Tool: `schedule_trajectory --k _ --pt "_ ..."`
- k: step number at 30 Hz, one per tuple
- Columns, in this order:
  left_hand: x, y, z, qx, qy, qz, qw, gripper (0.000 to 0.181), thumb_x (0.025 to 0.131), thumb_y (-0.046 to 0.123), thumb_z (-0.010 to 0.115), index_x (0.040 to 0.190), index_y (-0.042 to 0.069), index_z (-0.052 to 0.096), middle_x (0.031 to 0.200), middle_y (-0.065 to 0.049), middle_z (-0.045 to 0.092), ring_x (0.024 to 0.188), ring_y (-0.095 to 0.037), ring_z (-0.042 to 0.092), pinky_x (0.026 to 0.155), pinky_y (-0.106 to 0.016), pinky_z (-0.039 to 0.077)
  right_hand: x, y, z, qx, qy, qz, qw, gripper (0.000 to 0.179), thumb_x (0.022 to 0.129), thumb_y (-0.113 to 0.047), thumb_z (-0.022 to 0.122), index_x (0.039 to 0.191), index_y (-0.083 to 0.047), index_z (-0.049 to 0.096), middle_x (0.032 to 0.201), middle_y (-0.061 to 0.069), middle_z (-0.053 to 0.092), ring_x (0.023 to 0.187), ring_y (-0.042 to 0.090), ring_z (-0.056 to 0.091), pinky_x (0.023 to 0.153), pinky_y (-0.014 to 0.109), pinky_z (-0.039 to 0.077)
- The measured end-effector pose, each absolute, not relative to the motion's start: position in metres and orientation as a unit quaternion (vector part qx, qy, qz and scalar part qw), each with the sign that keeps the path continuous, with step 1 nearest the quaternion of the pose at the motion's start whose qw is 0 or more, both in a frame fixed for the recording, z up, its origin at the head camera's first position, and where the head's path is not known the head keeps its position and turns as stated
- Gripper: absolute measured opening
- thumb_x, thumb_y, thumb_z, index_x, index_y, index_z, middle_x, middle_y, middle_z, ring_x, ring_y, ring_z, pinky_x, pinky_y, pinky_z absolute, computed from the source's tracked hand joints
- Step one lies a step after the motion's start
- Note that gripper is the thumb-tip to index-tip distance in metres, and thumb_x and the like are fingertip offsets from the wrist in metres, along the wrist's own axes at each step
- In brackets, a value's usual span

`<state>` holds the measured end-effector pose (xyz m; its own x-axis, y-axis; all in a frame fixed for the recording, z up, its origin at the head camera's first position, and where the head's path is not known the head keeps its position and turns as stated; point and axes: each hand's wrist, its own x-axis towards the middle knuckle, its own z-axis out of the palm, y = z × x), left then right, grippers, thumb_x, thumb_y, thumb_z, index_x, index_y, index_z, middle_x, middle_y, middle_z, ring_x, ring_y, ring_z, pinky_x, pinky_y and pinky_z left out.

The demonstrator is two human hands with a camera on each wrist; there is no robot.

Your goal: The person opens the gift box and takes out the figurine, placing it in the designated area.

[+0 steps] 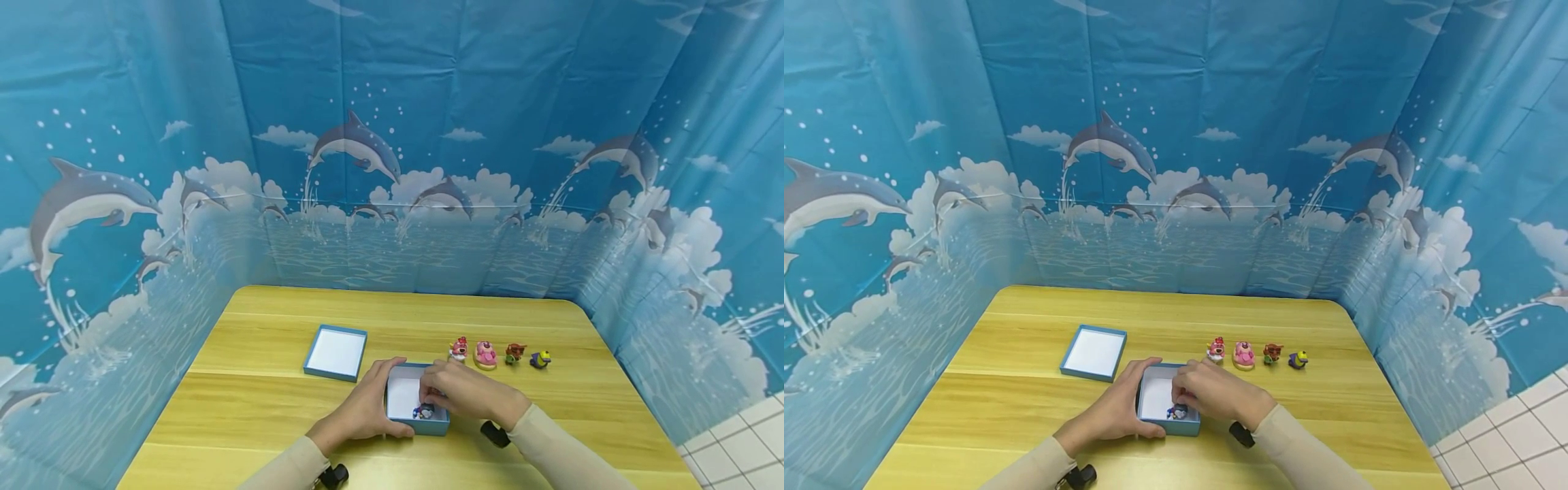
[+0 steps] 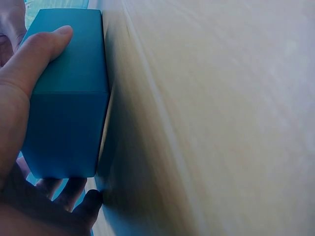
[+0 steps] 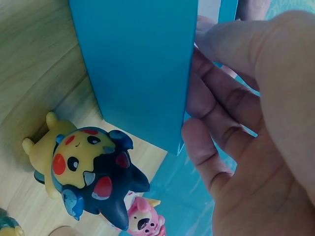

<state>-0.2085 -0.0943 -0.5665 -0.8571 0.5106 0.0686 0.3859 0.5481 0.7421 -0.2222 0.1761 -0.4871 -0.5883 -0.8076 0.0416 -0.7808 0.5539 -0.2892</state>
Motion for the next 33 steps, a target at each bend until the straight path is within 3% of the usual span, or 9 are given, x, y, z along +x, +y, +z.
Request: schedule_trajectory --k 13,33 --pt "-0.2076 -0.0944 -0.5662 0.258 0.878 0.397 0.072 0.137 0.078 0.062 0.107 0.184 0.023 0.030 0.175 -0.006 0.048 0.146 -0.022 0.059 0.124 -0.050 0.057 -0.2224 0.1750 -0.4866 -0.434 0.881 -0.177 0.063 0.012 0.115 -0.007 0.073 0.113 -0.018 0.077 0.108 -0.007 0.079 0.091 -0.008 0.064 0.079 0.018 0.061" --pt "-0.2082 -0.0944 -0.5667 0.260 0.879 0.394 0.068 0.134 0.080 0.063 0.106 0.183 0.024 0.031 0.176 -0.006 0.047 0.149 -0.024 0.057 0.125 -0.050 0.056 -0.2225 0.1749 -0.4853 -0.414 0.869 -0.253 0.102 0.012 0.123 -0.010 0.058 0.122 -0.014 0.069 0.107 -0.002 0.076 0.086 -0.007 0.064 0.076 0.018 0.062"
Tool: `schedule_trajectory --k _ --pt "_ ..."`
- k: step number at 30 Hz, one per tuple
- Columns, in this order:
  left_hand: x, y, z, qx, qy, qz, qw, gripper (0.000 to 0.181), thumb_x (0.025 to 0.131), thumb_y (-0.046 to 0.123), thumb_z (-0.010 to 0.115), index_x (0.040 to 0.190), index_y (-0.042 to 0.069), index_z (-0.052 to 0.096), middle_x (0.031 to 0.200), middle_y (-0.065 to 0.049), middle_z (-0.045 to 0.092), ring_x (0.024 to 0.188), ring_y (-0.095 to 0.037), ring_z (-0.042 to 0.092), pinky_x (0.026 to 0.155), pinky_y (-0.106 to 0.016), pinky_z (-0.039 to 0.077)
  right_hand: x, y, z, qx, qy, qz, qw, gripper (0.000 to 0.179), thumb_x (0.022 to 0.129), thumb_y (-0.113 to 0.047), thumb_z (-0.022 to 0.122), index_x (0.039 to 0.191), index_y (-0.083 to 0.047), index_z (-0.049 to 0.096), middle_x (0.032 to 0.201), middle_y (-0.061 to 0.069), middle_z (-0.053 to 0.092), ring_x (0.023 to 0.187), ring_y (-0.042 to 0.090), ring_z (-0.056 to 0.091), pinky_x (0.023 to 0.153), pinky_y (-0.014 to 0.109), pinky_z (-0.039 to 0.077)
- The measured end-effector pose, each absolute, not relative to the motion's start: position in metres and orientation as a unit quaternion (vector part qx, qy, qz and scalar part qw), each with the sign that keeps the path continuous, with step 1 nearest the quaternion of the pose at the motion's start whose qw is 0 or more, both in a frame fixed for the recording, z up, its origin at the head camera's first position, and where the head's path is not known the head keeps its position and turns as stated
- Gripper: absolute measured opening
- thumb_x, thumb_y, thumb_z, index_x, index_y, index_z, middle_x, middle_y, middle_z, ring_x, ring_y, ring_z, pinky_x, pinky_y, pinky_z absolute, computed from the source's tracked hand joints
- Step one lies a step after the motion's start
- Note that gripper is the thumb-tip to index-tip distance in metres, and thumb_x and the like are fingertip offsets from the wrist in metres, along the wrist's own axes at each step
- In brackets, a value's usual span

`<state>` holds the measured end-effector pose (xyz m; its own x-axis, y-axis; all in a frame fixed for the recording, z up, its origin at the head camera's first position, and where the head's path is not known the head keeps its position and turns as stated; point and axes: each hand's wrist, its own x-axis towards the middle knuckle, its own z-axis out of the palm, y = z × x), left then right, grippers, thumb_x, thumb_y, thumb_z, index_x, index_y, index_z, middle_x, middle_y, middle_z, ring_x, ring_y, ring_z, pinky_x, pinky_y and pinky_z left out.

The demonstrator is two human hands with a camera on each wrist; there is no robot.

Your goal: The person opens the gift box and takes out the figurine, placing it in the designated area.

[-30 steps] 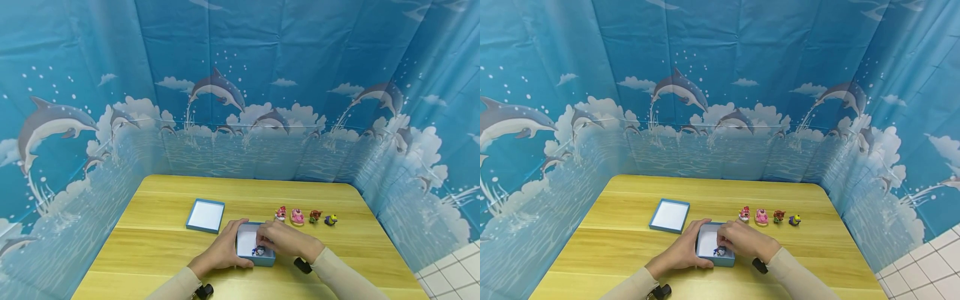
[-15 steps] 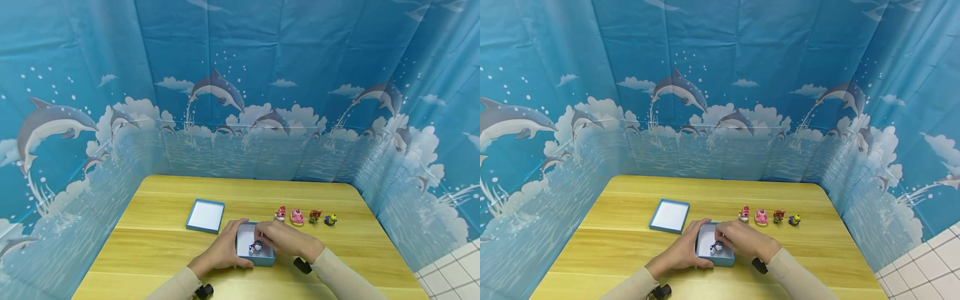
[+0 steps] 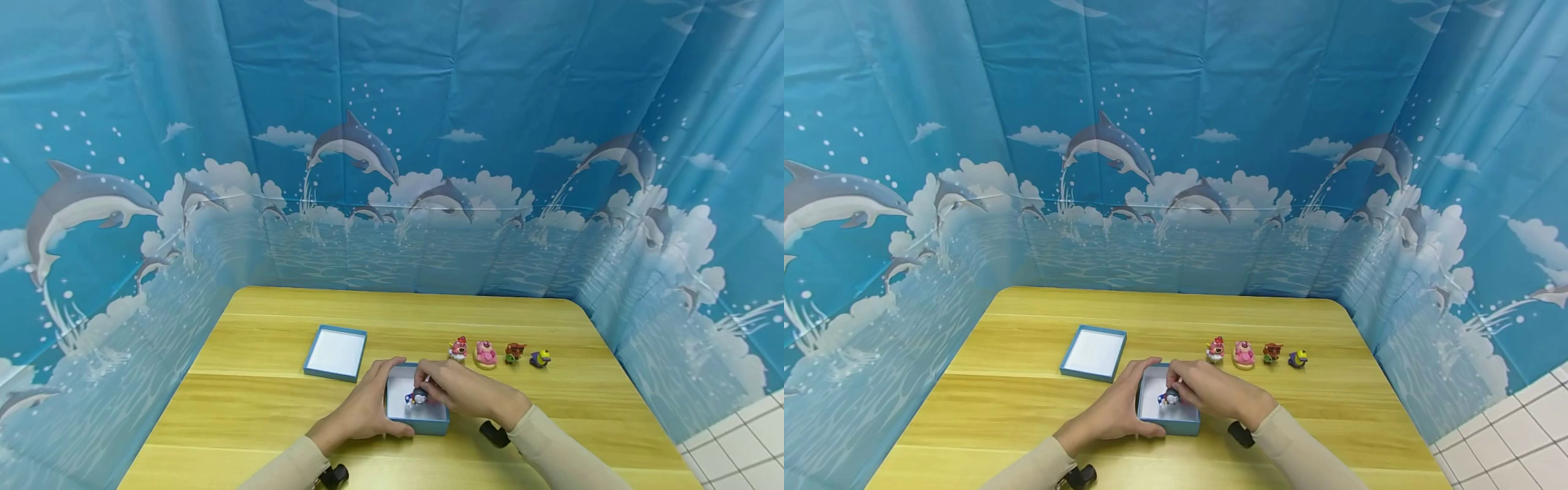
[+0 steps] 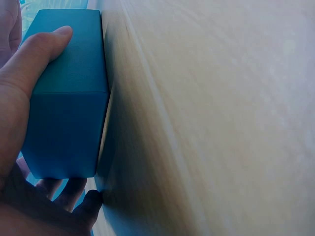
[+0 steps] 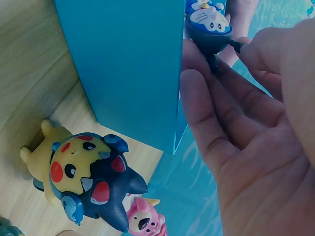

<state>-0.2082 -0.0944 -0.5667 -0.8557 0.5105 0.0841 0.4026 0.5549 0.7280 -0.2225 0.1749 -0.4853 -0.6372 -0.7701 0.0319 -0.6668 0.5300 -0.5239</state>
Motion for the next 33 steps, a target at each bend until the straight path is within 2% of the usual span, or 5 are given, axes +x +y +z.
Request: schedule_trajectory --k 7,15,22,33 --pt "-0.209 -0.094 -0.567 0.258 0.878 0.397 0.070 0.134 0.079 0.063 0.106 0.183 0.024 0.031 0.175 -0.006 0.047 0.148 -0.023 0.057 0.124 -0.048 0.057 -0.223 0.176 -0.487 -0.409 0.865 -0.275 0.100 0.011 0.123 -0.014 0.058 0.120 -0.014 0.068 0.100 -0.005 0.072 0.081 -0.007 0.059 0.072 0.018 0.059" --pt "-0.209 -0.094 -0.567 0.259 0.879 0.395 0.068 0.133 0.080 0.064 0.105 0.183 0.025 0.031 0.175 -0.006 0.048 0.146 -0.022 0.058 0.122 -0.046 0.057 -0.221 0.178 -0.489 -0.396 0.865 -0.290 0.098 0.011 0.124 -0.017 0.056 0.118 -0.016 0.066 0.100 -0.006 0.069 0.084 -0.005 0.060 0.075 0.020 0.060" --pt "-0.208 -0.094 -0.567 0.259 0.877 0.399 0.072 0.134 0.080 0.063 0.105 0.184 0.023 0.031 0.177 -0.007 0.047 0.147 -0.023 0.058 0.124 -0.050 0.056 -0.220 0.181 -0.489 -0.383 0.877 -0.277 0.087 0.013 0.127 -0.019 0.049 0.123 -0.018 0.062 0.103 -0.010 0.062 0.088 -0.002 0.057 0.079 0.021 0.056" --pt "-0.208 -0.093 -0.565 0.258 0.875 0.402 0.075 0.134 0.080 0.061 0.106 0.184 0.023 0.030 0.177 -0.008 0.046 0.149 -0.025 0.058 0.126 -0.054 0.056 -0.219 0.189 -0.489 -0.386 0.871 -0.297 0.066 0.017 0.128 -0.022 0.046 0.127 -0.015 0.062 0.104 -0.002 0.065 0.089 0.001 0.058 0.079 0.023 0.056"
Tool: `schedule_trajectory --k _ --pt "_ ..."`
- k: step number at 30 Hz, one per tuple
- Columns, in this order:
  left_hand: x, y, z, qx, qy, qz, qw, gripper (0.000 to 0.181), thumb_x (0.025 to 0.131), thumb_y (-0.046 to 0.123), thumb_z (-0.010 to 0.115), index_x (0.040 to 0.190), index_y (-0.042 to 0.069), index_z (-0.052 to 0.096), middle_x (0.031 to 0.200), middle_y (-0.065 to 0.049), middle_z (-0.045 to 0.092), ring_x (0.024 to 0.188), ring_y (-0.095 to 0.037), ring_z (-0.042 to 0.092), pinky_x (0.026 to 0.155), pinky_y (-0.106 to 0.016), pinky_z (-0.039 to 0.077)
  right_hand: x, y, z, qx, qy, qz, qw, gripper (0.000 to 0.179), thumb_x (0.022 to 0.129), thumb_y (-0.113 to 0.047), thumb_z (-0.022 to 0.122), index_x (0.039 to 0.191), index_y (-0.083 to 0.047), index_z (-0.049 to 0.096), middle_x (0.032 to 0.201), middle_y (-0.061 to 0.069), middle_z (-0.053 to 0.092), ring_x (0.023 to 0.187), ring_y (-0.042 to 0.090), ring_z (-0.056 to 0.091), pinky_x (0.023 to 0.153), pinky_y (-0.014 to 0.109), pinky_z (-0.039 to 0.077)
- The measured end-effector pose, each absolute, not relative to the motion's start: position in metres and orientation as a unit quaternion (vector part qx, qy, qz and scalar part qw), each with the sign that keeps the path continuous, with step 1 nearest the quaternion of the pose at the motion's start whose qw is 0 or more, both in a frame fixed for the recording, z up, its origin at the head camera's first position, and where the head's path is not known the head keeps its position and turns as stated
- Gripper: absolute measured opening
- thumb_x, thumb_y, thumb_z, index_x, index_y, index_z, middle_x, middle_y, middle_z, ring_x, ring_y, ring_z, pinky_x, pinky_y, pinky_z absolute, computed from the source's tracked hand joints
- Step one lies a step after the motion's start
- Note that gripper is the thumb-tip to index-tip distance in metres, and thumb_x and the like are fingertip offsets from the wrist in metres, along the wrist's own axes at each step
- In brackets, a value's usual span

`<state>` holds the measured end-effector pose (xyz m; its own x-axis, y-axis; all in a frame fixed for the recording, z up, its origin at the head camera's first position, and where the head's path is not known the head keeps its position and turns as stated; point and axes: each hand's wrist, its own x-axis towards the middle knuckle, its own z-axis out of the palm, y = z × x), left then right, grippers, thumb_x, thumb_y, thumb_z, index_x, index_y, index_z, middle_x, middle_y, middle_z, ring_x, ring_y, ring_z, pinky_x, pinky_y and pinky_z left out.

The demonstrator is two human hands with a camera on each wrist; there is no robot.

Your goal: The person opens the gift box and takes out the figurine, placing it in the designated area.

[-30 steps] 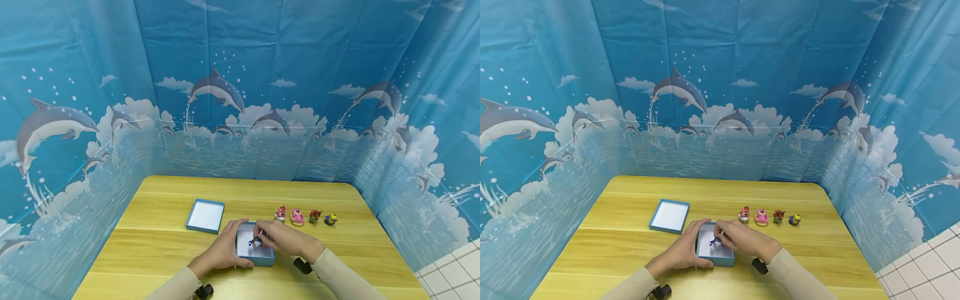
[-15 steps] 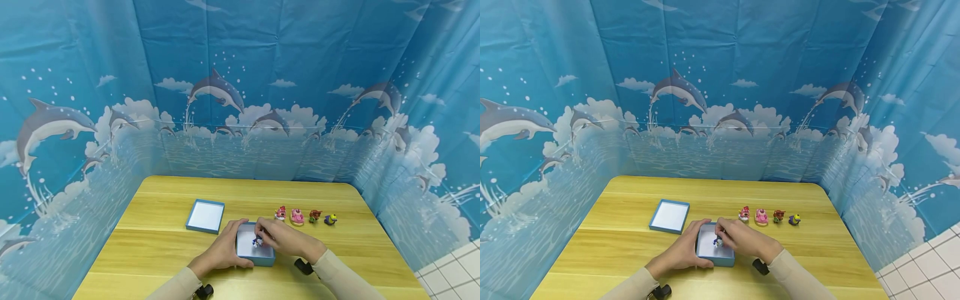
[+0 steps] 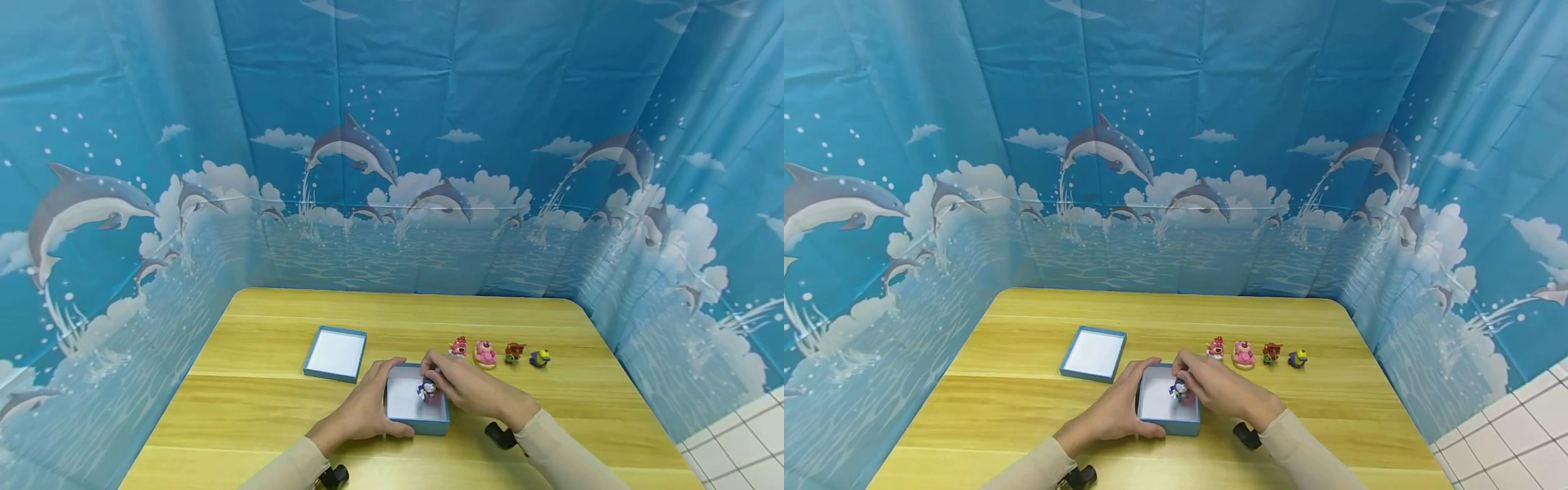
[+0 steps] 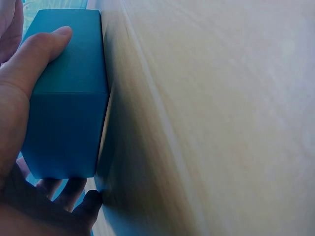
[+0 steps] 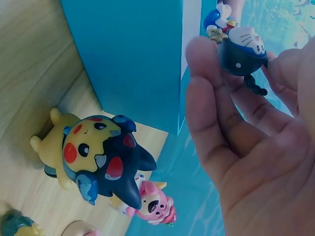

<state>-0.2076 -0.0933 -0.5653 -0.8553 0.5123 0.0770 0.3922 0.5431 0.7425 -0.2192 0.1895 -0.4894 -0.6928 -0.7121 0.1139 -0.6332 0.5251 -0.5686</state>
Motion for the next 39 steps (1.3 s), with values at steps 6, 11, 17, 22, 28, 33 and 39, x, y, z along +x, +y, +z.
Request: schedule_trajectory --k 6,11,17,22,28,33,39 --pt "-0.208 -0.093 -0.566 0.254 0.875 0.404 0.076 0.134 0.079 0.062 0.106 0.184 0.025 0.030 0.177 -0.007 0.047 0.148 -0.024 0.058 0.126 -0.054 0.056 -0.221 0.194 -0.489 -0.393 0.862 -0.314 0.057 0.016 0.127 -0.019 0.048 0.127 -0.011 0.063 0.102 0.000 0.066 0.085 0.000 0.056 0.075 0.022 0.055" --pt "-0.208 -0.093 -0.567 0.254 0.875 0.405 0.075 0.135 0.079 0.062 0.106 0.184 0.026 0.030 0.176 -0.007 0.048 0.147 -0.024 0.058 0.125 -0.052 0.056 -0.219 0.200 -0.487 -0.377 0.867 -0.321 0.062 0.019 0.127 -0.020 0.048 0.131 -0.011 0.064 0.105 0.001 0.069 0.087 0.006 0.067 0.076 0.024 0.060" --pt "-0.209 -0.093 -0.568 0.253 0.877 0.401 0.073 0.135 0.078 0.063 0.106 0.184 0.025 0.031 0.175 -0.006 0.048 0.147 -0.024 0.058 0.124 -0.052 0.057 -0.217 0.207 -0.484 -0.356 0.861 -0.353 0.089 0.024 0.128 -0.023 0.046 0.134 -0.008 0.064 0.118 0.004 0.072 0.099 0.020 0.080 0.086 0.037 0.072" --pt "-0.209 -0.092 -0.568 0.253 0.876 0.405 0.073 0.136 0.078 0.062 0.107 0.184 0.023 0.031 0.175 -0.007 0.048 0.146 -0.024 0.059 0.125 -0.052 0.057 -0.216 0.214 -0.482 -0.337 0.860 -0.369 0.102 0.028 0.128 -0.027 0.044 0.136 -0.009 0.063 0.123 0.006 0.073 0.101 0.023 0.081 0.089 0.041 0.073" --pt "-0.208 -0.092 -0.567 0.249 0.876 0.406 0.073 0.136 0.077 0.061 0.107 0.184 0.024 0.031 0.175 -0.008 0.049 0.146 -0.025 0.059 0.126 -0.054 0.056 -0.216 0.225 -0.478 -0.330 0.860 -0.379 0.091 0.026 0.128 -0.027 0.044 0.134 -0.010 0.063 0.112 0.006 0.071 0.092 0.018 0.082 0.084 0.039 0.072" --pt "-0.208 -0.092 -0.567 0.246 0.876 0.408 0.076 0.137 0.077 0.060 0.108 0.184 0.024 0.031 0.175 -0.007 0.049 0.146 -0.025 0.059 0.126 -0.056 0.056 -0.215 0.235 -0.475 -0.320 0.857 -0.394 0.087 0.022 0.128 -0.024 0.046 0.131 -0.012 0.063 0.110 0.008 0.070 0.091 0.020 0.081 0.082 0.038 0.072" --pt "-0.207 -0.092 -0.567 0.246 0.874 0.411 0.079 0.137 0.077 0.059 0.108 0.184 0.024 0.030 0.175 -0.007 0.048 0.145 -0.025 0.059 0.125 -0.056 0.056 -0.215 0.251 -0.472 -0.289 0.867 -0.398 0.083 0.020 0.128 -0.026 0.048 0.132 -0.017 0.066 0.113 0.006 0.074 0.095 0.021 0.082 0.086 0.034 0.072"
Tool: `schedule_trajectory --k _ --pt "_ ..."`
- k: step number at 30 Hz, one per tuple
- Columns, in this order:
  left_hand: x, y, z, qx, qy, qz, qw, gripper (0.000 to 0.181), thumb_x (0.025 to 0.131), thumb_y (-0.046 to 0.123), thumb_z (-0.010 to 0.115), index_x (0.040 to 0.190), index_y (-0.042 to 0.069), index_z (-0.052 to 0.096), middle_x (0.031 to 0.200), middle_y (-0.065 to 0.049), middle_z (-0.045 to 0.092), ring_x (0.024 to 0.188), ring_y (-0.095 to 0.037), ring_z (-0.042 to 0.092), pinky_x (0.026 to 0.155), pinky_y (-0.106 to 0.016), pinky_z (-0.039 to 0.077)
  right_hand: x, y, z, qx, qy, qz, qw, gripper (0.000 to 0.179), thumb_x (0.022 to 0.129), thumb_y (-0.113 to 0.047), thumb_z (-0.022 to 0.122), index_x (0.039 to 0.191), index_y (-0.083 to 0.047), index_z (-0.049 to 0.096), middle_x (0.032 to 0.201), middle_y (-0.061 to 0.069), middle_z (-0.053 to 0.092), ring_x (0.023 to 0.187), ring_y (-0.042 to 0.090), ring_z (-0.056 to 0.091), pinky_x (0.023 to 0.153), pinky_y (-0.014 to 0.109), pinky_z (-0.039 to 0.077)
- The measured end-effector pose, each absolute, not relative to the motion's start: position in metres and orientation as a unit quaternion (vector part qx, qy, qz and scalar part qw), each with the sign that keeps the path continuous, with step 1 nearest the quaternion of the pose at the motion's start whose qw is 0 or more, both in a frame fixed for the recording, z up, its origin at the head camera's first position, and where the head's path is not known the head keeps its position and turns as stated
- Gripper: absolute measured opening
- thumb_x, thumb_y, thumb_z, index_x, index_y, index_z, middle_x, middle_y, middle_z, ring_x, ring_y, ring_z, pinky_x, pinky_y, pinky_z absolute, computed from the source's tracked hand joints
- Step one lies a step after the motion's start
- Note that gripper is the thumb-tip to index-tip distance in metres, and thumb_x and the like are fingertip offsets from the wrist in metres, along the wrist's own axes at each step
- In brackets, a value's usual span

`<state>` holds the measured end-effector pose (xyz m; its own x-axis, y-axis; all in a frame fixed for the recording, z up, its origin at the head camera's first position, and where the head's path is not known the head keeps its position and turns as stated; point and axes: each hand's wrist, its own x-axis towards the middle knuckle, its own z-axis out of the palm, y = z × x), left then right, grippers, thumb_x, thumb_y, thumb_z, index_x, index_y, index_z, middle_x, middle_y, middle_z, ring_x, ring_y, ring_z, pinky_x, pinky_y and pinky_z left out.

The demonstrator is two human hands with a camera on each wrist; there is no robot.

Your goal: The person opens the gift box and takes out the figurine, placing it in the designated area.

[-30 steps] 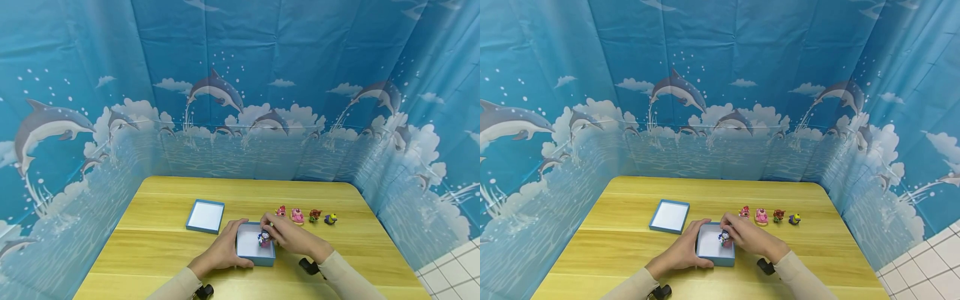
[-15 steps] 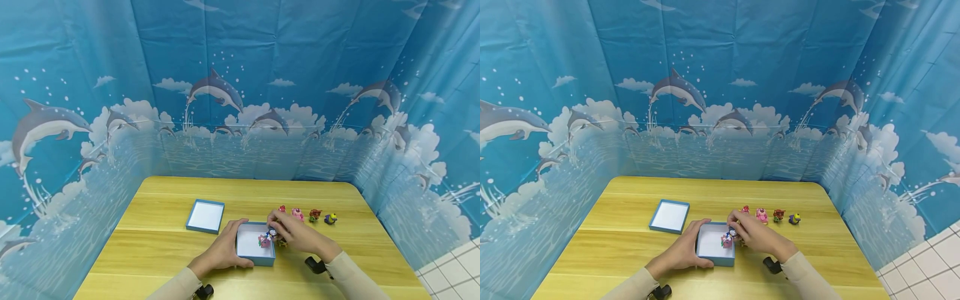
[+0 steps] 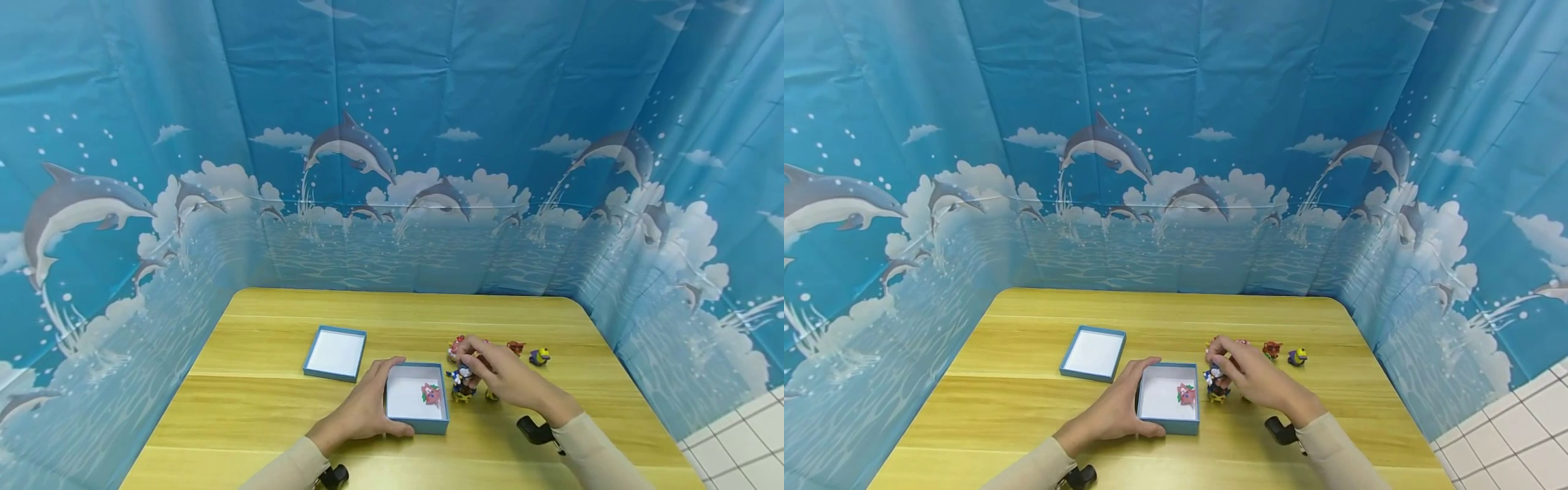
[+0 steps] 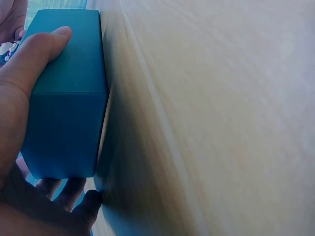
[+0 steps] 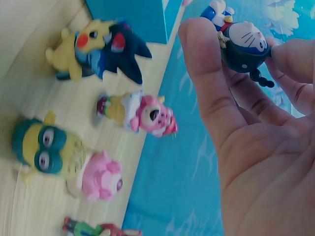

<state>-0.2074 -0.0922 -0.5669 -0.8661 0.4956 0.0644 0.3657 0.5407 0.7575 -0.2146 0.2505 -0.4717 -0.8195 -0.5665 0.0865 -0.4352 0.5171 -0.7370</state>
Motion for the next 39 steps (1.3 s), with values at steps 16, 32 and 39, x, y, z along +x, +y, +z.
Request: schedule_trajectory --k 16,32,39 --pt "-0.209 -0.093 -0.568 0.245 0.876 0.408 0.081 0.136 0.078 0.060 0.107 0.184 0.024 0.030 0.176 -0.008 0.047 0.146 -0.026 0.059 0.125 -0.058 0.056 -0.214 0.285 -0.473 -0.262 0.872 -0.410 0.059 0.021 0.119 -0.020 0.070 0.138 -0.012 0.065 0.133 0.013 0.075 0.106 0.015 0.084 0.088 0.034 0.073" --pt "-0.208 -0.092 -0.567 0.242 0.878 0.406 0.079 0.136 0.077 0.059 0.108 0.184 0.025 0.031 0.172 -0.006 0.050 0.143 -0.024 0.059 0.124 -0.056 0.057 -0.215 0.311 -0.483 -0.243 0.898 -0.367 0.013 0.024 0.116 -0.018 0.075 0.139 -0.019 0.068 0.131 0.012 0.079 0.102 0.022 0.082 0.085 0.028 0.069" --pt "-0.208 -0.093 -0.568 0.243 0.878 0.405 0.077 0.137 0.077 0.059 0.108 0.184 0.025 0.031 0.173 -0.007 0.050 0.144 -0.025 0.059 0.123 -0.056 0.057 -0.214 0.316 -0.485 -0.222 0.913 -0.343 -0.010 0.029 0.114 -0.018 0.078 0.141 -0.015 0.069 0.134 0.012 0.080 0.104 0.009 0.080 0.089 0.030 0.070"
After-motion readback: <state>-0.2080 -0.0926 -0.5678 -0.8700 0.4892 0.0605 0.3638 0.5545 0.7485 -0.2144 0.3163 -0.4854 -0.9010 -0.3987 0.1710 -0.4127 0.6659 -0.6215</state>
